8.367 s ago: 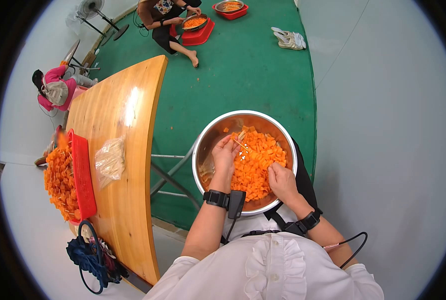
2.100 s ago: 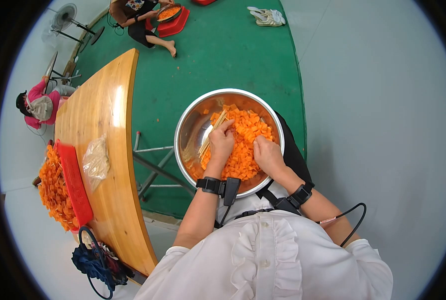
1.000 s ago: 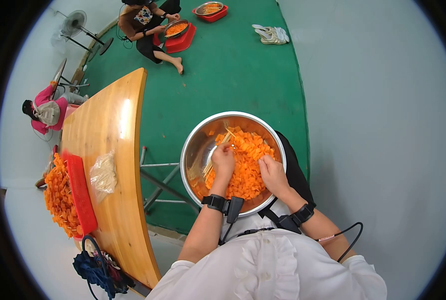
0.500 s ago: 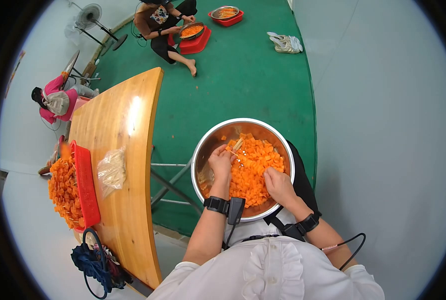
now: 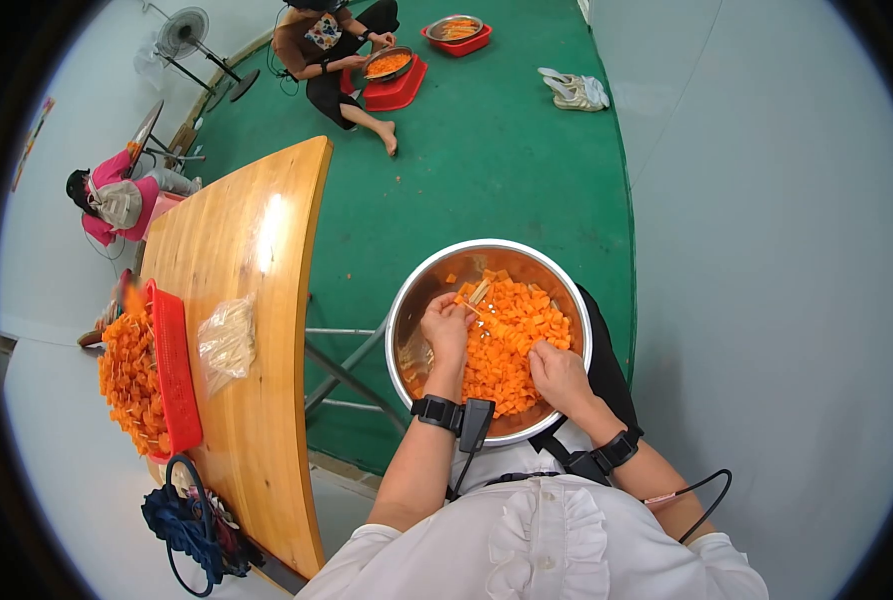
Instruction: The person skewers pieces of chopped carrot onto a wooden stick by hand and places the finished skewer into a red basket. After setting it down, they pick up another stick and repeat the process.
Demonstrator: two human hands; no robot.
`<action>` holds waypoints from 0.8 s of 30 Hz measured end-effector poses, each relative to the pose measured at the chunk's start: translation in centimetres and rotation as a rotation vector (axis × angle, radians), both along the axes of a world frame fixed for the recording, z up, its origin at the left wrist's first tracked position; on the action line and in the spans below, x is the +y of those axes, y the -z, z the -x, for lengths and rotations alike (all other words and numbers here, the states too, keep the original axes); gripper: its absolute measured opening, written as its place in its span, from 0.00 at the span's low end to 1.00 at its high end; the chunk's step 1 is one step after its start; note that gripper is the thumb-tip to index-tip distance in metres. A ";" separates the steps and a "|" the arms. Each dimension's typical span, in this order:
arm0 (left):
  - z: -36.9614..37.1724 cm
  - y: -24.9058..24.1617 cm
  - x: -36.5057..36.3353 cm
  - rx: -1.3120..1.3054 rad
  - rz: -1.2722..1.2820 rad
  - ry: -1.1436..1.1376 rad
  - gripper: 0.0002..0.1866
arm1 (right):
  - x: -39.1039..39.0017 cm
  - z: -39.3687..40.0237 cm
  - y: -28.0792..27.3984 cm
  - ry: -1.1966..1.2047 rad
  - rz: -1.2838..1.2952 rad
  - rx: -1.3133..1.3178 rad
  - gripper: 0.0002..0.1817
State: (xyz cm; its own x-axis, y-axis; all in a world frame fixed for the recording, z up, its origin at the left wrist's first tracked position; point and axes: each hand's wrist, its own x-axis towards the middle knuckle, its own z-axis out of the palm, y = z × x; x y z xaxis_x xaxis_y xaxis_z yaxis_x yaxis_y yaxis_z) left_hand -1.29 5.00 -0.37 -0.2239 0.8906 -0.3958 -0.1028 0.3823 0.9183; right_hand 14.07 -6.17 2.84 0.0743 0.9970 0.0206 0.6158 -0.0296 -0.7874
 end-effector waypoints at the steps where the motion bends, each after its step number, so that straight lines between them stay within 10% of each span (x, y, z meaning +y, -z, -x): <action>1: 0.0 0.2 0.0 0.059 -0.020 0.017 0.12 | 0.0 0.0 0.0 0.000 -0.002 -0.005 0.11; 12: -0.4 -1.6 -1.1 0.944 -0.374 0.326 0.12 | -0.1 0.0 0.2 0.040 -0.020 0.067 0.10; 24: -0.7 -1.9 -1.4 0.965 -0.419 0.343 0.11 | 0.0 0.1 0.3 0.039 -0.016 0.023 0.10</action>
